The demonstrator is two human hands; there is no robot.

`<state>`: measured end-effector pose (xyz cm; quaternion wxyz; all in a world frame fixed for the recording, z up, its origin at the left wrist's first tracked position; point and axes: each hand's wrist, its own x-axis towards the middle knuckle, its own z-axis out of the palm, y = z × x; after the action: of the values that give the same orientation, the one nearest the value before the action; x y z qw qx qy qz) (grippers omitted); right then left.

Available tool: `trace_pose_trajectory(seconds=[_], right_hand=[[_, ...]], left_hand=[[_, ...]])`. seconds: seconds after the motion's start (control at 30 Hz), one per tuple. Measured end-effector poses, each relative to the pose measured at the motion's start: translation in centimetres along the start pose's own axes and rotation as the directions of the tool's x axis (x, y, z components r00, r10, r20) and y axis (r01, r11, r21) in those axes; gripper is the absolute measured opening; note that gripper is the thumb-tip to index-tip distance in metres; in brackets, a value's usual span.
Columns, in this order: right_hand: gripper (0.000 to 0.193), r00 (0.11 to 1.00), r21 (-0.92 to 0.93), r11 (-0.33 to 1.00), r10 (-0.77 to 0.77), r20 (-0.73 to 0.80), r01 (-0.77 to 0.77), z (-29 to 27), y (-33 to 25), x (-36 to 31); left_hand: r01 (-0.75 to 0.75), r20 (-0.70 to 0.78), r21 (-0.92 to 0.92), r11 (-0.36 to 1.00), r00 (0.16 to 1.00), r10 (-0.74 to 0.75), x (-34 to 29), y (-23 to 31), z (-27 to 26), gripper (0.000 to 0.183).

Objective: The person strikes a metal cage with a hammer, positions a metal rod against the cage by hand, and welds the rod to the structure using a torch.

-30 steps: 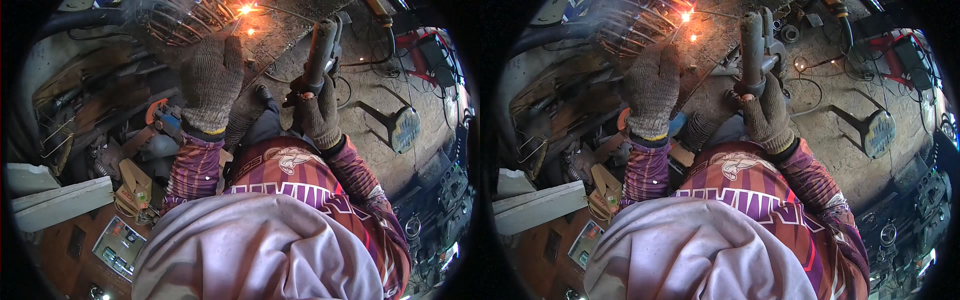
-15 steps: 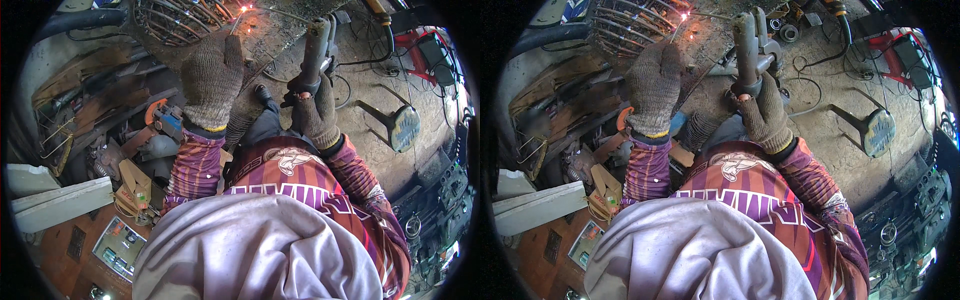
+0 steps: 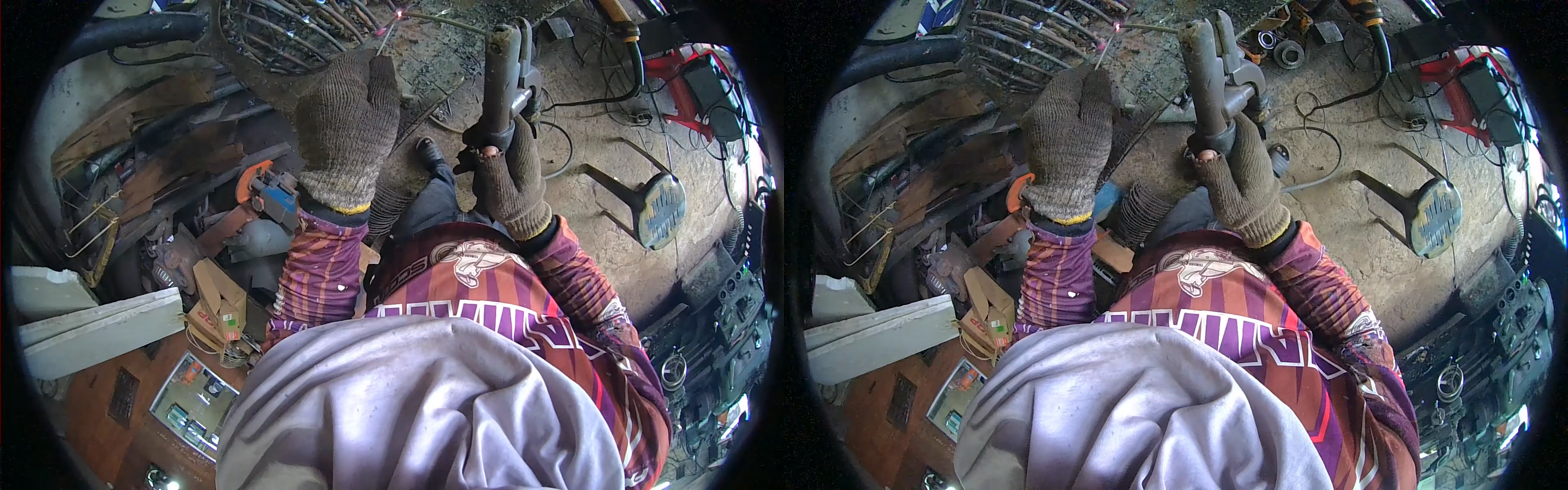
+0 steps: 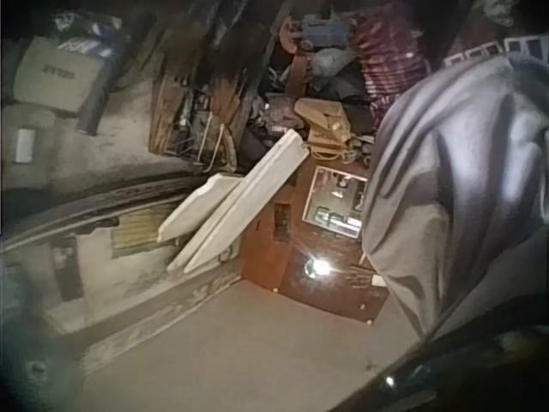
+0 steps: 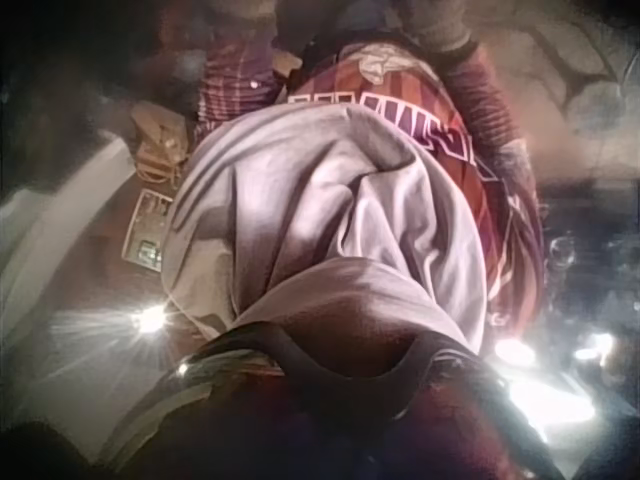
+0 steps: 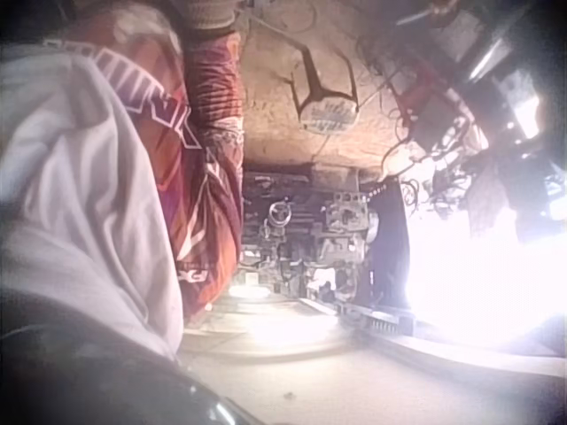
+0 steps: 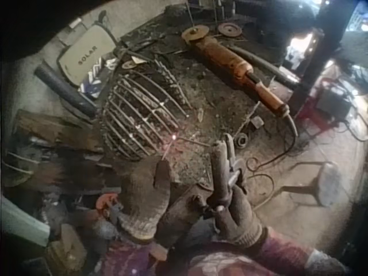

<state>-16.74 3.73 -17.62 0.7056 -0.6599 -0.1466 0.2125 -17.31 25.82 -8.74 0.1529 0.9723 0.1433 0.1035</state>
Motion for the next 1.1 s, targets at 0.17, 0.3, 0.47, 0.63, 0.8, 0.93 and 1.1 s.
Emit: trace_pose_trajectory(seconds=[0.17,0.3,0.47,0.63,0.8,0.93,1.1], right_hand=[[0.048,0.998,0.181,0.982,-0.062,0.01,0.059,1.0,-1.2,0.8],[0.053,0.998,0.192,0.98,-0.048,0.027,0.042,1.0,-1.6,0.4],[0.057,0.999,0.345,0.938,-0.03,-0.024,0.037,0.9,-1.8,0.0],[0.066,0.997,0.266,0.964,0.009,-0.071,0.01,0.7,-1.2,-0.4],[0.075,0.999,0.284,0.958,0.054,0.002,-0.052,-0.1,-0.3,-0.6],[0.077,0.998,0.305,0.95,0.067,0.013,-0.068,0.3,-0.7,-0.7],[0.075,0.998,0.254,0.965,0.054,0.016,-0.056,0.2,-0.5,-0.6]], left_hand=[[-0.117,-0.036,-0.387,0.915,0.993,0.111,-3.0,-4.2,3.8,0.028],[-0.059,-0.135,-0.22,0.974,0.99,0.03,-1.2,-1.6,0.1,0.023],[-0.048,-0.151,-0.26,0.964,0.989,0.008,-0.2,-1.0,0.5,0.017],[-0.051,-0.173,-0.212,0.976,0.985,0.013,0.0,-0.7,0.2,0.015],[-0.109,-0.176,-0.07,0.992,0.98,0.096,0.2,-0.8,0.5,0.019],[-0.068,-0.122,-0.075,0.995,0.991,0.058,0.4,-0.6,0.3,0.022],[-0.118,-0.171,-0.036,0.992,0.979,0.111,0.4,-0.7,0.9,0.033]])
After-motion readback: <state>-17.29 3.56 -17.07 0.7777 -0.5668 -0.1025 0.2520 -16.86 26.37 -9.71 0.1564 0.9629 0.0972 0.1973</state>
